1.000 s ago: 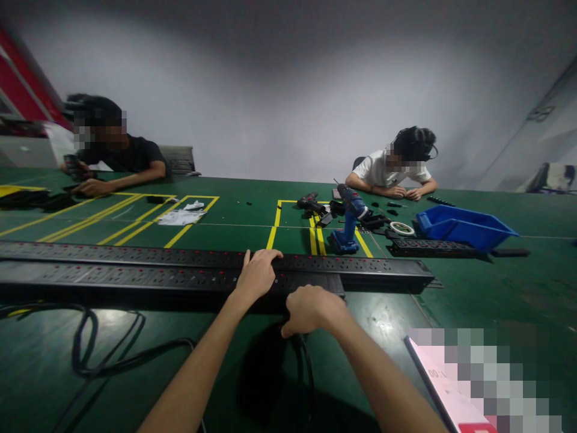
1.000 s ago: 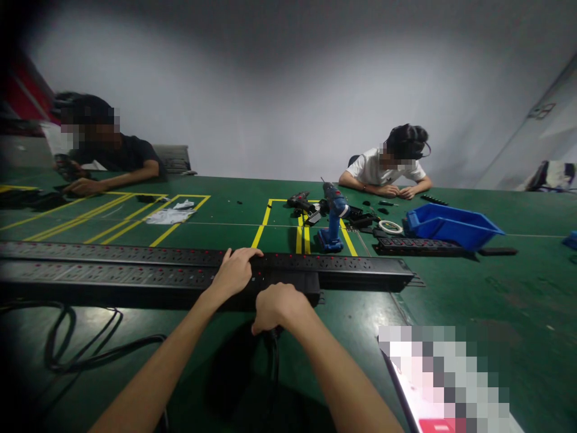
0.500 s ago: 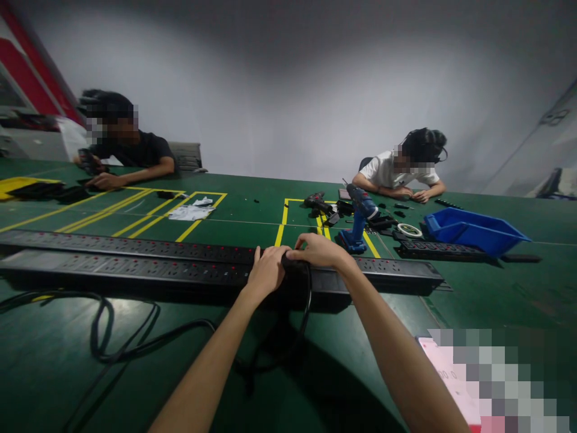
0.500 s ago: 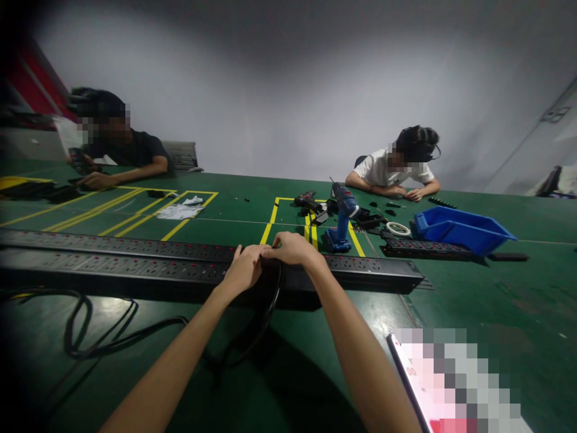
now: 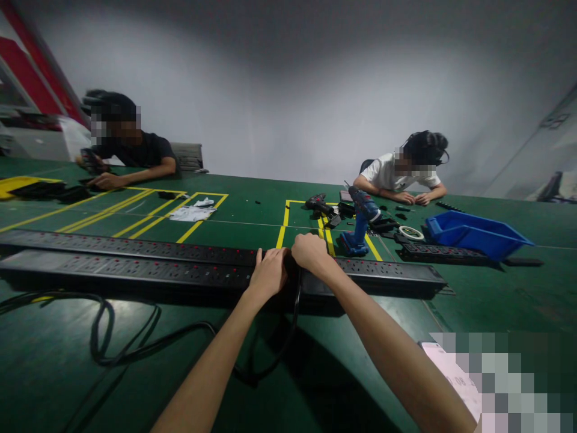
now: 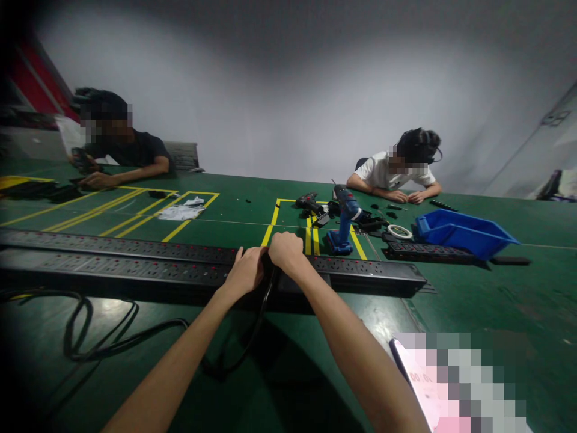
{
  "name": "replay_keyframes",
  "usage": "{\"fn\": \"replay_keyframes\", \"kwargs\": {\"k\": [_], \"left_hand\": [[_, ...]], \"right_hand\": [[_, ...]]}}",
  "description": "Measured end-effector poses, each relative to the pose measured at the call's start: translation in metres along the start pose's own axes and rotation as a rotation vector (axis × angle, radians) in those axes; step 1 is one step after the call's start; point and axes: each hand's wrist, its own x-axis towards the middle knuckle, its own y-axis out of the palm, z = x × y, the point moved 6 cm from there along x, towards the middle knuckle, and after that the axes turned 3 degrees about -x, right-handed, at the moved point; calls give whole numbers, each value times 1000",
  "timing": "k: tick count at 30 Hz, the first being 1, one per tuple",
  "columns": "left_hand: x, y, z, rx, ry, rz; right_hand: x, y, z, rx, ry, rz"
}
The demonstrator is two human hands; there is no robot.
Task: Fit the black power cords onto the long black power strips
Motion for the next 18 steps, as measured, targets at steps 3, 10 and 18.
{"fn": "replay_keyframes", "kwargs": {"k": [3, 10, 18], "left_hand": [[0, 0, -1, -5, 1, -9], [-1, -1, -1, 7, 4, 4], [-1, -1, -1, 1, 0, 15]], "right_hand": [[-4, -1, 8, -20, -28, 4], [5, -2, -3, -3, 28, 18], [4, 3, 7, -29, -21, 4]]}}
